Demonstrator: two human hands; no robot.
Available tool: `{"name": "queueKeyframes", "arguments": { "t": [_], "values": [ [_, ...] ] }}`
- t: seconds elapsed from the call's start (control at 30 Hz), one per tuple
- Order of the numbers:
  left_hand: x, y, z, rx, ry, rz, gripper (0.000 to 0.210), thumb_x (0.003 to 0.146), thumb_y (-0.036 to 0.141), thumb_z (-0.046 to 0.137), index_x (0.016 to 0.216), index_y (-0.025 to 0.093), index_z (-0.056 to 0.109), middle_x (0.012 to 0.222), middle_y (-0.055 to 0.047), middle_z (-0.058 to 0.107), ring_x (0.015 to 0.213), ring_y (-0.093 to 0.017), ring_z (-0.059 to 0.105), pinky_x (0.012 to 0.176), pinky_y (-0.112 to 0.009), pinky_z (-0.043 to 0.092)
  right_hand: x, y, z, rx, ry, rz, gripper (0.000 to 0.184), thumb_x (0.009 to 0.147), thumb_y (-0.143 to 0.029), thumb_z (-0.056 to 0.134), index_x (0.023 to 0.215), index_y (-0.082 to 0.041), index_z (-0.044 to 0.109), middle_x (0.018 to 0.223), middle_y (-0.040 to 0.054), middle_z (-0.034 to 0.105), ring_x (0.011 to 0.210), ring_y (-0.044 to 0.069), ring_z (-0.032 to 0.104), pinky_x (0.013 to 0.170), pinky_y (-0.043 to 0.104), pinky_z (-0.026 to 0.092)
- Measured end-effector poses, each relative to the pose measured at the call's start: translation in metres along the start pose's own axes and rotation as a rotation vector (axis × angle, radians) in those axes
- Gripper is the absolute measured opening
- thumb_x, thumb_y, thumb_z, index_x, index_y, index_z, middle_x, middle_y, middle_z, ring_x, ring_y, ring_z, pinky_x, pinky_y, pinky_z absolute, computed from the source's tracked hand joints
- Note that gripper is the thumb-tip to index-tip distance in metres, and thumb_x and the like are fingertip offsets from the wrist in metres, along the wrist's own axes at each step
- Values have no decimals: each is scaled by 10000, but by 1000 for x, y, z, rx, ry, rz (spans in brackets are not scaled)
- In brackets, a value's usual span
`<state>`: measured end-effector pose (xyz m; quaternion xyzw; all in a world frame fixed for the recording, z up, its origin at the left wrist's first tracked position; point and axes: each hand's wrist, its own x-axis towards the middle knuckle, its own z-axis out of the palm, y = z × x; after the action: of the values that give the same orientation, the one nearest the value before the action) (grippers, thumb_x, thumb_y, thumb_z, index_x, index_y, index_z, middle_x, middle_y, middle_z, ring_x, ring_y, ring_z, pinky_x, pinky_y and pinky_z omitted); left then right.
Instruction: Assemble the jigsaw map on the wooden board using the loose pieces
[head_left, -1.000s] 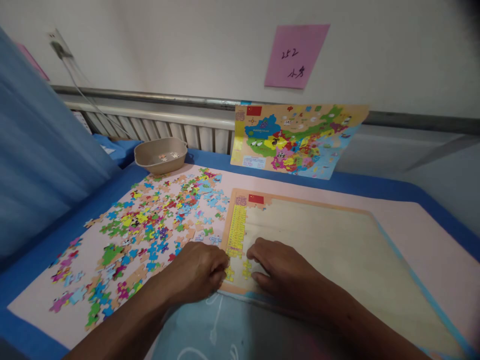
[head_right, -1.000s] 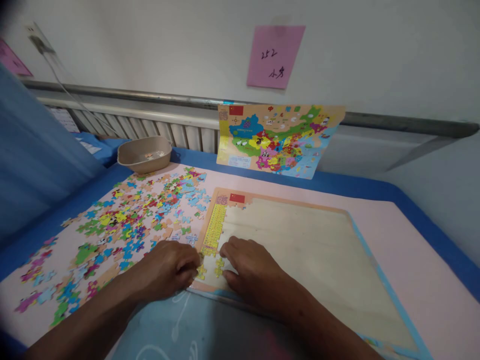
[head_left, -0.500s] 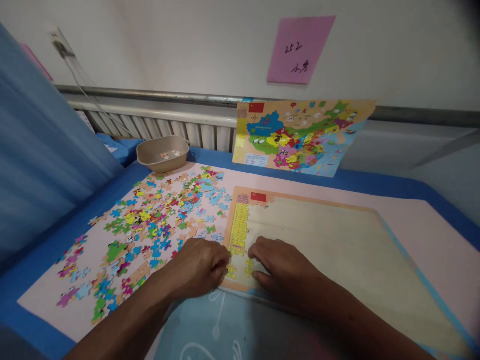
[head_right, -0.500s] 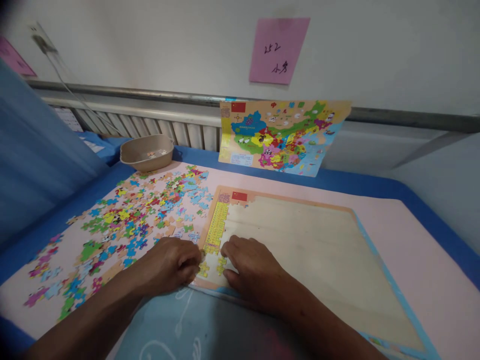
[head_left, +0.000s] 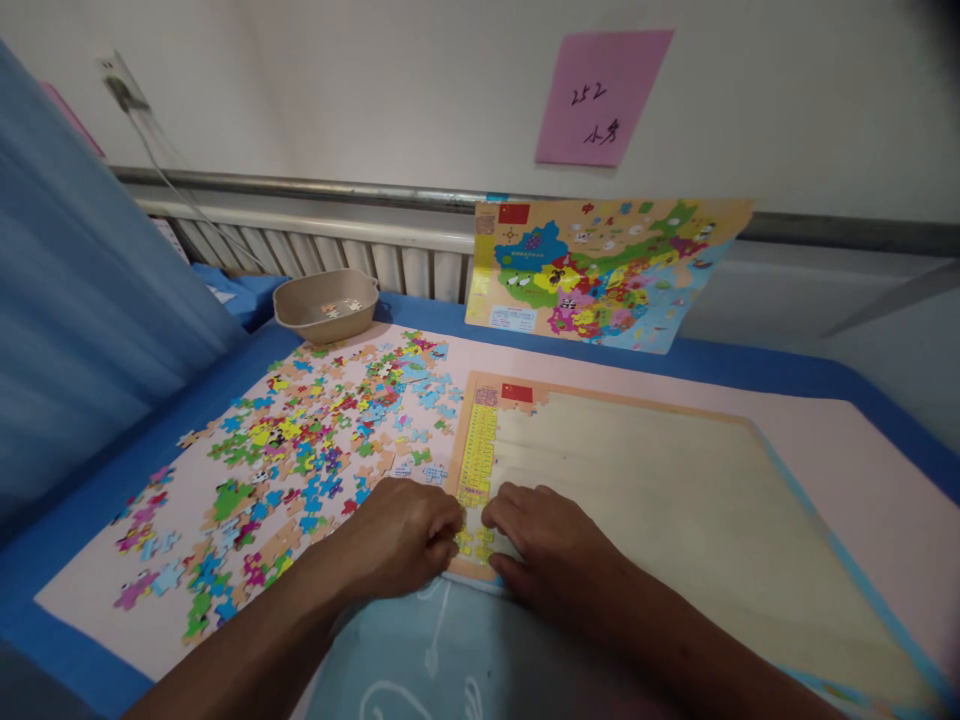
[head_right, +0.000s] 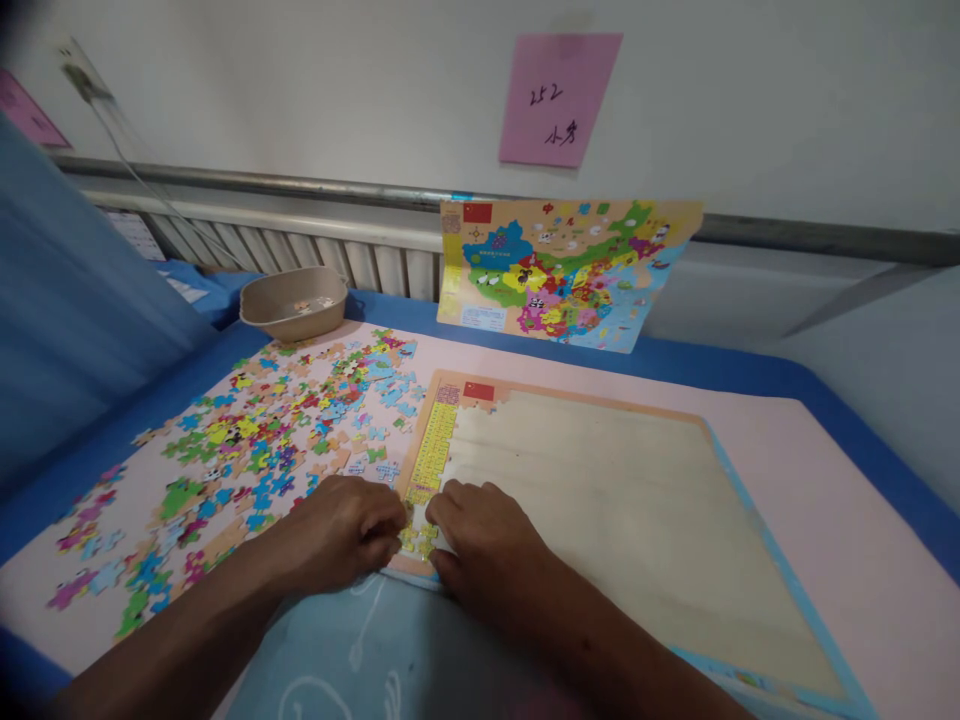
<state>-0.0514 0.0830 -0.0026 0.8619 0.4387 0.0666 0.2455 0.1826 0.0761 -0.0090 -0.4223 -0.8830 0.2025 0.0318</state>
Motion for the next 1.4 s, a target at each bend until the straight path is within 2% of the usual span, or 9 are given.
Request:
{"name": "queueKeyframes", "arguments": {
  "t": [0.27, 0.8, 0.93, 1.13, 1.4],
  "values": [
    [0, -1, 3, 6, 9, 17, 89, 778, 151, 574, 716, 206, 544, 697, 32, 610, 660, -131, 520, 611, -299, 225, 0, -4, -3, 30, -2, 41, 236, 841, -179, 706, 1075, -180, 669, 1020, 68, 660, 919, 232, 552, 809, 356, 353],
    [0, -1, 2, -28, -2, 17, 94, 779, 143, 565, 714, 206, 543, 698, 35, 609, 665, -127, 515, 619, -293, 243, -1, 1, 6, 16, 64, 25, 248, 842, -162, 692, 1088, -180, 665, 1046, 69, 675, 923, 229, 556, 804, 357, 355],
    [0, -1, 3, -26, -5, 8, 100, 769, 144, 567, 701, 205, 527, 681, 38, 591, 650, -125, 505, 617, -295, 248, 0, 0, 4, 5, 44, 37, 206, 843, -152, 683, 1046, -183, 668, 1021, 63, 678, 902, 224, 553, 796, 356, 349],
    [0, -1, 2, -3, -11, 16, 94, 776, 151, 569, 718, 213, 528, 698, 38, 597, 672, -132, 523, 621, -301, 249, 1, -3, -1, 9, 13, 25, 265, 856, -154, 673, 1118, -197, 663, 1069, 66, 675, 953, 234, 568, 825, 366, 358],
    [1, 1, 2, -11, -9, 10, 117, 778, 140, 559, 700, 206, 503, 673, 42, 557, 649, -126, 492, 615, -297, 236, 1, 0, 6, -8, 28, 13, 229, 873, -170, 640, 1097, -207, 660, 1055, 59, 671, 940, 233, 562, 813, 372, 350]
  ]
}}
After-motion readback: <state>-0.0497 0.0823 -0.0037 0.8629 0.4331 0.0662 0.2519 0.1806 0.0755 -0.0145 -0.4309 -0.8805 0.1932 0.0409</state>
